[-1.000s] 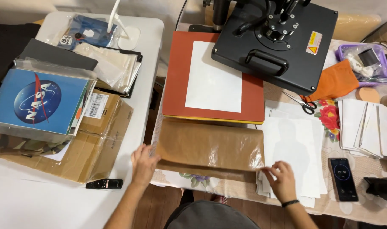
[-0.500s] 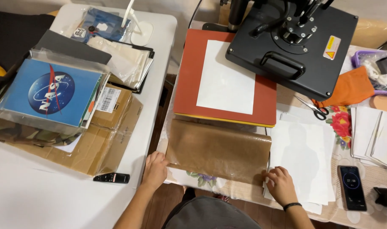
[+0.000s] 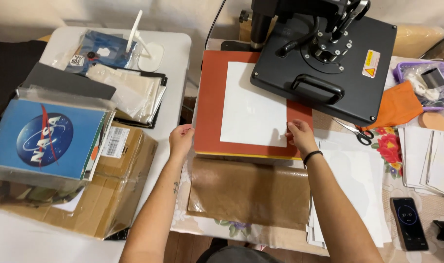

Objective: The person operates a heat press machine to press a white sheet onto a red board. They place the materials under the press, lower the handle to apply heat, and then lift the handle to remove the finished item. The person also handles a metal cup and brown paper during the process.

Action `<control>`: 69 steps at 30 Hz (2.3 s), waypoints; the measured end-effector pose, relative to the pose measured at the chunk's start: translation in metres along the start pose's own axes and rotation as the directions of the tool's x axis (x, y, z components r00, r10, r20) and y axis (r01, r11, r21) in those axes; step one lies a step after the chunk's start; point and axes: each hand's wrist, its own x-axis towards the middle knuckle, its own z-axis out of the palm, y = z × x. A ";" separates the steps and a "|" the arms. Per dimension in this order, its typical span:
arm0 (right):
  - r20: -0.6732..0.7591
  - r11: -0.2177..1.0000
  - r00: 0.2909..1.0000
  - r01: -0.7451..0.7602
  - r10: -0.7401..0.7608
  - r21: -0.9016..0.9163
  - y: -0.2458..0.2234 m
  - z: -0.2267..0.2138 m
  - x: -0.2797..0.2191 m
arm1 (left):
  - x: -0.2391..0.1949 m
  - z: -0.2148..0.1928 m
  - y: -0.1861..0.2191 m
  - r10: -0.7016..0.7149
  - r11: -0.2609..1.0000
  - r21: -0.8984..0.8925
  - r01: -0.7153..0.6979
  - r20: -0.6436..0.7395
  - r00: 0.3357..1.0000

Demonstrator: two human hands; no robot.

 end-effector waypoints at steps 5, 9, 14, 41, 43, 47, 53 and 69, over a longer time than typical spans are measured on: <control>-0.082 0.999 0.997 -0.015 0.011 -0.043 -0.026 0.015 0.009 | 0.044 0.009 0.000 -0.056 0.998 -0.023 0.055 -0.061 0.997; -0.118 0.993 0.993 -0.037 0.023 -0.114 -0.032 0.028 0.014 | 0.064 0.013 0.013 -0.163 0.964 -0.194 0.182 0.108 0.981; -0.113 0.988 0.993 -0.057 0.041 -0.141 -0.043 0.047 0.012 | 0.087 0.018 0.022 -0.199 0.923 -0.281 0.262 0.232 0.952; 0.119 0.986 0.987 -0.121 0.107 0.114 -0.085 0.131 -0.058 | 0.133 -0.004 0.002 -0.083 0.969 -0.202 0.140 0.266 0.960; 0.150 0.984 0.977 -0.161 0.149 0.073 -0.062 0.123 -0.061 | 0.104 -0.029 0.034 -0.086 0.936 -0.303 0.179 0.296 0.951; 0.210 0.979 0.959 -0.202 0.192 0.028 -0.046 0.110 -0.107 | 0.069 -0.061 0.059 -0.056 0.911 -0.380 0.159 0.267 0.962; 0.410 0.965 0.887 -0.258 0.214 0.055 0.014 0.099 -0.144 | -0.035 -0.131 0.099 -0.109 0.890 -0.413 0.191 0.214 0.971; 0.957 0.978 0.205 -0.076 0.205 -0.193 0.147 0.165 -0.280 | -0.515 -0.211 -0.154 -0.505 0.738 -0.660 0.141 -0.403 0.763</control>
